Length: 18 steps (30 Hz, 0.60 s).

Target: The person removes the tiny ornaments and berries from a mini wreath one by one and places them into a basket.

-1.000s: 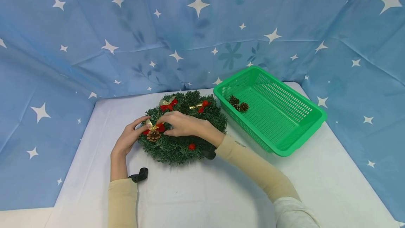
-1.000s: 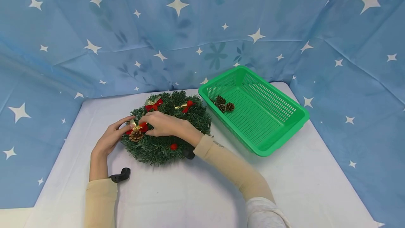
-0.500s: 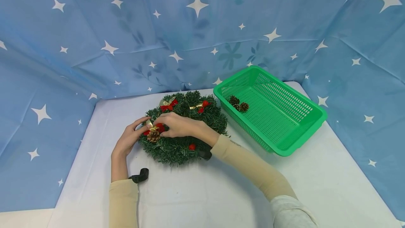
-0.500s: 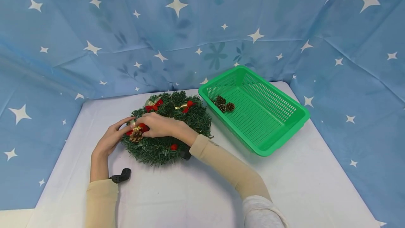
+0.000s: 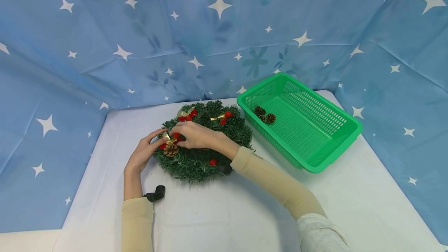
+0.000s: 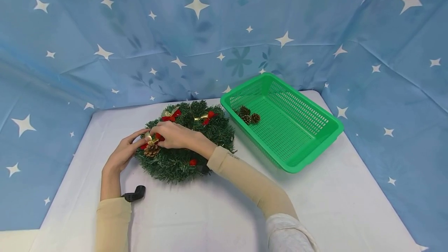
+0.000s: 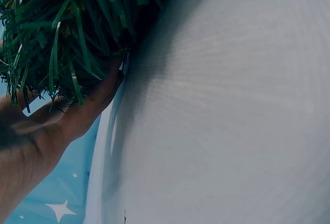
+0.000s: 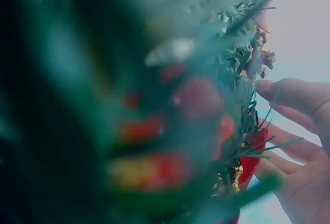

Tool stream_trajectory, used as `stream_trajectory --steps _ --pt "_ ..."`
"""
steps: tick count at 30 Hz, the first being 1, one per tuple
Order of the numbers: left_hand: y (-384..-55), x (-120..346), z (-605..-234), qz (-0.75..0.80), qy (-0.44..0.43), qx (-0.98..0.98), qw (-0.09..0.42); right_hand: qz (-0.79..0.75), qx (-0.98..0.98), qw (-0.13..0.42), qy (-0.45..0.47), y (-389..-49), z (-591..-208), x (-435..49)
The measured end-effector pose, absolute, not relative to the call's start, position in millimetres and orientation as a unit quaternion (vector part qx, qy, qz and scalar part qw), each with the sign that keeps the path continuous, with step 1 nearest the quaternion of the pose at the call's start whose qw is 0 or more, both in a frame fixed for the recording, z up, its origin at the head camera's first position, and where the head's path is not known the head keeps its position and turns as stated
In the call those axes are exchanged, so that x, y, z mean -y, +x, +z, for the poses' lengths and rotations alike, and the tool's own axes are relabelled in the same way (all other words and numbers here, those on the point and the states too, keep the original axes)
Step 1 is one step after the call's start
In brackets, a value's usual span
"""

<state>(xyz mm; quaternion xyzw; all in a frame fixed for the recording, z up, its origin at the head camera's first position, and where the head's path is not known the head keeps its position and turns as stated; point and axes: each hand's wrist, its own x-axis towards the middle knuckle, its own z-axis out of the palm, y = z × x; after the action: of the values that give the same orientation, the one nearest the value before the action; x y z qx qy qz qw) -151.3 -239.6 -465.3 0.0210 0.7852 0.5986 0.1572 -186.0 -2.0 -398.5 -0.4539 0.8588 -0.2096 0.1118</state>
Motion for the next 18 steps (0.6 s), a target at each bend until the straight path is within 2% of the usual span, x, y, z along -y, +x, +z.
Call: stream_trajectory --steps 18 --pt "-151.9 239.9 -464.0 0.603 0.017 -0.782 0.158 -0.204 -0.858 0.108 -0.46 -190.9 -402.8 3.7"
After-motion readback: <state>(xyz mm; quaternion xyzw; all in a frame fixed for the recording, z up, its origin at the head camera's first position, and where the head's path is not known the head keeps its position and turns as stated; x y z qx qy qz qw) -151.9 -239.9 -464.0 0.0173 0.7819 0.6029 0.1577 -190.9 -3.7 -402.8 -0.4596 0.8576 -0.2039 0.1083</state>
